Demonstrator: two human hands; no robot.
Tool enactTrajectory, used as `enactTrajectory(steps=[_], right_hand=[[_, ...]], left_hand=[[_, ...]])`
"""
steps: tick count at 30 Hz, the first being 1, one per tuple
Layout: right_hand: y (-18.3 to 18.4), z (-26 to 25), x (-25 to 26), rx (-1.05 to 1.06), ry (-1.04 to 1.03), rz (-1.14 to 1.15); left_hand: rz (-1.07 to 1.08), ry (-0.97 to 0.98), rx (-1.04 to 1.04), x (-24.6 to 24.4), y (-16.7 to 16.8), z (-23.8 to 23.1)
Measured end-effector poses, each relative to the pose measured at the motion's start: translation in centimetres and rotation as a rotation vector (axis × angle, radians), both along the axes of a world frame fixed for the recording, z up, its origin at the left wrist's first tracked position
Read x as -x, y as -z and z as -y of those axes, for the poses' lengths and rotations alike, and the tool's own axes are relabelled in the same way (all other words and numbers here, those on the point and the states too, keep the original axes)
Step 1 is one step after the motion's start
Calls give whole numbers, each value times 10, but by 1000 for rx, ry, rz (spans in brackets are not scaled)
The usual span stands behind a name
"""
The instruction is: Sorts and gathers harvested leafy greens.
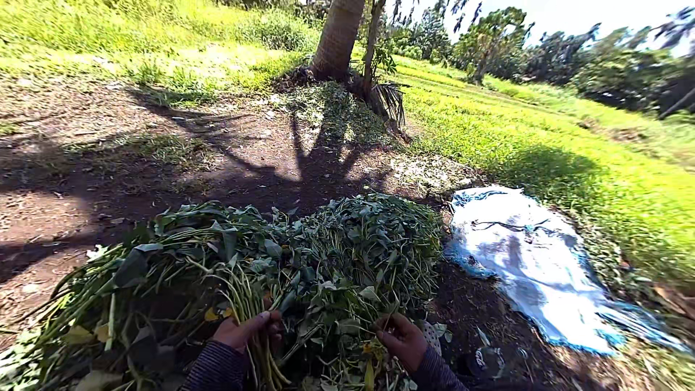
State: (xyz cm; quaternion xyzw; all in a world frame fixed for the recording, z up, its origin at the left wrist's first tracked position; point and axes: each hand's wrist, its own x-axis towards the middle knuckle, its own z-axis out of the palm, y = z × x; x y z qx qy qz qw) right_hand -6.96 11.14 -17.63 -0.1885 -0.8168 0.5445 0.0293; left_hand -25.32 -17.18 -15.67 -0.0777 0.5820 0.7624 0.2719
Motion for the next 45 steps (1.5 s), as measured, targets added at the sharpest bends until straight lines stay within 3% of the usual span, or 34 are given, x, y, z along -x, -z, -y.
enactTrajectory(steps=[5, 10, 13, 16, 23, 30, 33, 37, 40, 42, 45], right_hand=[[-18, 18, -12, 191, 126, -191], [0, 58, -14, 161, 105, 24], [11, 78, -15, 51, -17, 145], [15, 84, -14, 75, -60, 240], [33, 90, -21, 417, -22, 126], [30, 103, -34, 575, 58, 108], [27, 99, -36, 653, 31, 147], [29, 90, -30, 1024, 73, 206], [33, 85, -25, 1222, -127, 261], [32, 89, -19, 1123, -194, 297], [10, 103, -11, 696, -99, 421]], left_hand=[[121, 87, -46, -55, 2, -43], [91, 188, 26, -100, 19, -77], [-11, 220, 209, -98, 36, -81], [-46, 231, 328, -90, 44, -73], [-5, 62, 395, -64, 54, -68], [10, -110, 458, -38, 73, -63], [-26, -94, 469, -34, 72, -60], [-36, 5, 345, -37, 74, -61], [-32, 46, 216, -42, 70, -67], [-31, 31, 180, -45, 68, -69], [-73, 8, 223, -46, 67, -65]])
